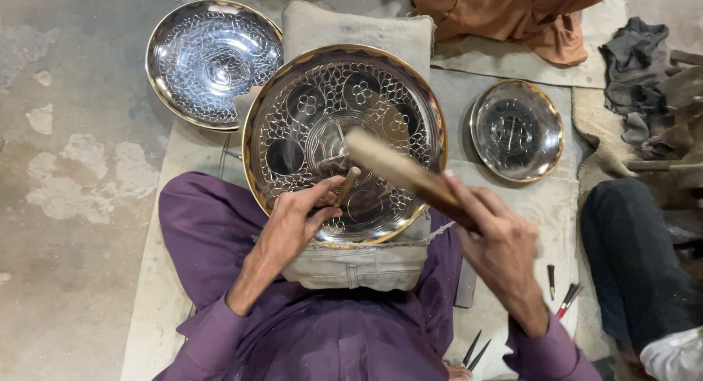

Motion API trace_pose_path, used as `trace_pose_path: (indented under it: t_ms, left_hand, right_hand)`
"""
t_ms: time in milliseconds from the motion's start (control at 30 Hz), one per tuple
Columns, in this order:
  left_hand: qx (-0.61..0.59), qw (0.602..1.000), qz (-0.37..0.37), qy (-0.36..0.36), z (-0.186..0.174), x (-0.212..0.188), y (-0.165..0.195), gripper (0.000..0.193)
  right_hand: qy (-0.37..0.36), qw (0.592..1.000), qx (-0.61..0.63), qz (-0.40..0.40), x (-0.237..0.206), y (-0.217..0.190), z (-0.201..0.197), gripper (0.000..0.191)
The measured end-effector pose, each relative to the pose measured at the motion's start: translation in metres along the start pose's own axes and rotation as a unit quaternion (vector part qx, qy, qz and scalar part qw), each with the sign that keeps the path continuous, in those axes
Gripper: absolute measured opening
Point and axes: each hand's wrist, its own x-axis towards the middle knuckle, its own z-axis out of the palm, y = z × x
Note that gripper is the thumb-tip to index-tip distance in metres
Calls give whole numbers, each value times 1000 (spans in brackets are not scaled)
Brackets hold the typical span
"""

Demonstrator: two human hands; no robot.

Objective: The person sits on the floor with a large decorated metal tray resting on a cushion on their lap. They hold a small chisel against the tray's surface with one hand and strike it with a wooden mallet held in the other hand, repeatedly repositioning the chisel to chase the engraved floral pattern across the tray.

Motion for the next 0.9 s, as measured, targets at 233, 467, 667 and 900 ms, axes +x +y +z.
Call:
trace_pose_path:
  t_ms: [233,467,667,900]
  left_hand:
    - [-19,997,71,-27,-4,8,-2,55]
    - [64,981,112,-148,-11,23,-5,58]
    - [94,952,176,-232,-13,39,3,58]
    - [28,965,176,-195,-22,35,10,57]
  right_hand:
    - [-21,990,93,101,-23,-7,12,77]
    - [-47,969,85,228,-88,8,63,71]
    - [36,962,124,239,-153,-4,107,81]
    - [-11,940,178,290,-157,-14,111,64]
